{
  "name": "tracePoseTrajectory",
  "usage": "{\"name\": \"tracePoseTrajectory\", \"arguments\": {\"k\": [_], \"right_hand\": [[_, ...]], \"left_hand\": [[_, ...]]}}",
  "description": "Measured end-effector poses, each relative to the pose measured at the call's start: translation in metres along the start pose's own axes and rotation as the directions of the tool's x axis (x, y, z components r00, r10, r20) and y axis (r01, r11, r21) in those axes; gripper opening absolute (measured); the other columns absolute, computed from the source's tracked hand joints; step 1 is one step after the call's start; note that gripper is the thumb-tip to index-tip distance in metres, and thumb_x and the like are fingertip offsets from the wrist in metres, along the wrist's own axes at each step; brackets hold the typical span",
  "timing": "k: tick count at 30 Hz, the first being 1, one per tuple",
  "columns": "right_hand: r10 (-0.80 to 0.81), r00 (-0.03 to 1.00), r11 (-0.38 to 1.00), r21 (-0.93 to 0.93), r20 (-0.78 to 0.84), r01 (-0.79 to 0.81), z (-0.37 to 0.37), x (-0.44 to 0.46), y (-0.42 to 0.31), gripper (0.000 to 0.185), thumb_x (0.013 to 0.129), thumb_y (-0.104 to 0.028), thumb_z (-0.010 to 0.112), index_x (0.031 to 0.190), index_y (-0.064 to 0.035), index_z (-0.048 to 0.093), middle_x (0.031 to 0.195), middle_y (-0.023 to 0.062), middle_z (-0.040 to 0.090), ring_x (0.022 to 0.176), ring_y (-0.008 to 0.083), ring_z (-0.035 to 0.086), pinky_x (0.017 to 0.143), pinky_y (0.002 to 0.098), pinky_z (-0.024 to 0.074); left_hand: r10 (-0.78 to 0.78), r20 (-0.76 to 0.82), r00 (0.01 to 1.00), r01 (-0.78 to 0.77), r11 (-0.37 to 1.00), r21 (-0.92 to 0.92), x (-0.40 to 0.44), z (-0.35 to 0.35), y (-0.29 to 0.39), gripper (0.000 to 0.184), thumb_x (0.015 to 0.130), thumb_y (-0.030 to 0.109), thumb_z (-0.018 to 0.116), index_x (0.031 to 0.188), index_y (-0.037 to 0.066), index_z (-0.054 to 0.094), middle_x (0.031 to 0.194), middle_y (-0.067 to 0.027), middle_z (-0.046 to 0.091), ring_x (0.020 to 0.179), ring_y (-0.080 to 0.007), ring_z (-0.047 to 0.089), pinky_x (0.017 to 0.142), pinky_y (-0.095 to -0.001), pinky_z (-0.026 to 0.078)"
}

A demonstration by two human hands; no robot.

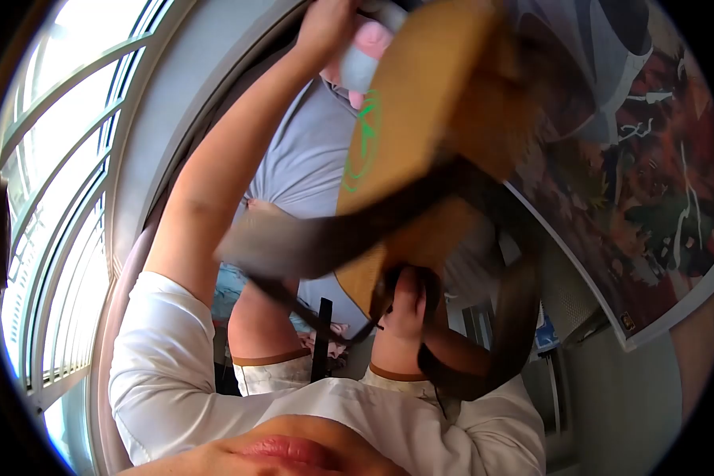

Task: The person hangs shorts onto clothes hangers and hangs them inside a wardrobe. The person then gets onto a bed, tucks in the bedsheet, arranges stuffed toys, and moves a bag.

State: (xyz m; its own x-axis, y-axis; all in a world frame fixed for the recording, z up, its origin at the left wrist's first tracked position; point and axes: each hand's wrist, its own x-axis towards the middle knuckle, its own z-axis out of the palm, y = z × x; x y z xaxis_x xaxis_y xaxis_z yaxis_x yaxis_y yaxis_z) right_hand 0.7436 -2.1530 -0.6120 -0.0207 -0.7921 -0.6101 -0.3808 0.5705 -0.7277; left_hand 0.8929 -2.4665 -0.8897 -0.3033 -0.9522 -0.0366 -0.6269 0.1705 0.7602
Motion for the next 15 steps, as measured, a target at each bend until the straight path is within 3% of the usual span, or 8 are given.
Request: {"name": "tracePoseTrajectory", "arguments": {"k": [1,2,3,5,7,8,13,15], "right_hand": [[-0.036,0.999,0.999,-0.032,0.001,0.036,0.000,0.004,-0.003,0.039,0.100,-0.026,0.048,0.129,-0.0008,0.056,0.127,0.0150,0.061,0.115,0.0299,0.059,0.096,0.0400,0.0461],[-0.076,0.997,0.995,-0.066,0.005,0.077,-0.001,0.010,-0.006,0.037,0.100,-0.024,0.049,0.127,-0.0003,0.056,0.125,0.0150,0.062,0.114,0.0296,0.059,0.095,0.0393,0.0464],[-0.113,0.994,0.987,-0.111,0.013,0.114,0.000,0.015,-0.009,0.036,0.100,-0.023,0.049,0.126,0.0002,0.057,0.123,0.0151,0.062,0.112,0.0293,0.060,0.093,0.0386,0.0468],[-0.192,0.981,0.960,-0.204,0.028,0.194,0.000,0.022,-0.017,0.033,0.099,-0.021,0.051,0.123,0.0012,0.058,0.120,0.0153,0.064,0.108,0.0286,0.061,0.091,0.0373,0.0474],[-0.247,0.968,0.928,-0.276,0.051,0.251,-0.001,0.025,-0.019,0.030,0.099,-0.018,0.052,0.120,0.0022,0.059,0.116,0.0155,0.065,0.105,0.0280,0.063,0.089,0.0359,0.0481],[-0.269,0.961,0.912,-0.306,0.063,0.275,0.000,0.027,-0.020,0.029,0.098,-0.017,0.053,0.118,0.0026,0.060,0.115,0.0156,0.065,0.103,0.0277,0.063,0.088,0.0353,0.0484],[-0.238,0.971,0.944,-0.237,-0.009,0.229,0.018,0.027,-0.009,0.024,0.098,-0.012,0.053,0.115,0.0043,0.060,0.108,0.0154,0.067,0.098,0.0260,0.065,0.084,0.0327,0.0493],[-0.168,0.984,0.977,-0.142,-0.059,0.158,0.025,0.024,-0.001,0.024,0.096,-0.011,0.055,0.114,0.0037,0.061,0.107,0.0157,0.067,0.097,0.0275,0.066,0.083,0.0335,0.0501]], "left_hand": [[0.132,-0.123,0.984,-0.138,0.989,-0.046,-0.006,0.012,-0.011,0.027,0.100,0.012,0.041,0.123,0.001,0.050,0.110,-0.0260,0.063,0.104,-0.0427,0.060,0.088,-0.0476,0.050],[0.204,-0.101,0.974,-0.191,0.974,0.122,-0.015,0.013,-0.021,0.039,0.100,0.018,0.040,0.135,0.002,0.048,0.129,-0.0275,0.056,0.123,-0.0395,0.052,0.102,-0.0450,0.044],[0.204,-0.106,0.973,-0.190,0.974,0.125,-0.030,0.013,-0.031,0.039,0.100,0.018,0.040,0.135,0.002,0.048,0.129,-0.0275,0.056,0.123,-0.0395,0.052,0.102,-0.0450,0.044],[-0.056,-0.169,0.984,0.062,0.998,0.030,-0.061,0.002,-0.042,0.037,0.092,0.019,0.055,0.127,0.009,0.059,0.115,-0.0189,0.067,0.102,-0.0376,0.064,0.085,-0.0448,0.052],[-0.255,-0.086,0.963,0.251,0.966,-0.058,-0.085,-0.004,-0.063,0.041,0.089,0.014,0.058,0.130,0.008,0.056,0.117,-0.0190,0.065,0.105,-0.0373,0.063,0.089,-0.0446,0.051],[-0.310,-0.123,0.943,0.318,0.947,0.050,-0.092,-0.009,-0.064,0.047,0.085,0.013,0.060,0.131,0.005,0.055,0.119,-0.0196,0.065,0.107,-0.0377,0.063,0.093,-0.0436,0.049],[-0.280,-0.133,0.951,0.290,0.955,0.061,-0.106,0.004,-0.114,0.042,0.081,0.013,0.060,0.121,0.004,0.061,0.112,-0.0211,0.067,0.102,-0.0402,0.063,0.090,-0.0448,0.051],[-0.341,0.249,0.906,0.335,0.940,0.068,-0.100,0.003,-0.117,0.041,0.080,0.018,0.063,0.117,0.002,0.064,0.110,-0.0211,0.068,0.101,-0.0385,0.065,0.089,-0.0425,0.051]]}}
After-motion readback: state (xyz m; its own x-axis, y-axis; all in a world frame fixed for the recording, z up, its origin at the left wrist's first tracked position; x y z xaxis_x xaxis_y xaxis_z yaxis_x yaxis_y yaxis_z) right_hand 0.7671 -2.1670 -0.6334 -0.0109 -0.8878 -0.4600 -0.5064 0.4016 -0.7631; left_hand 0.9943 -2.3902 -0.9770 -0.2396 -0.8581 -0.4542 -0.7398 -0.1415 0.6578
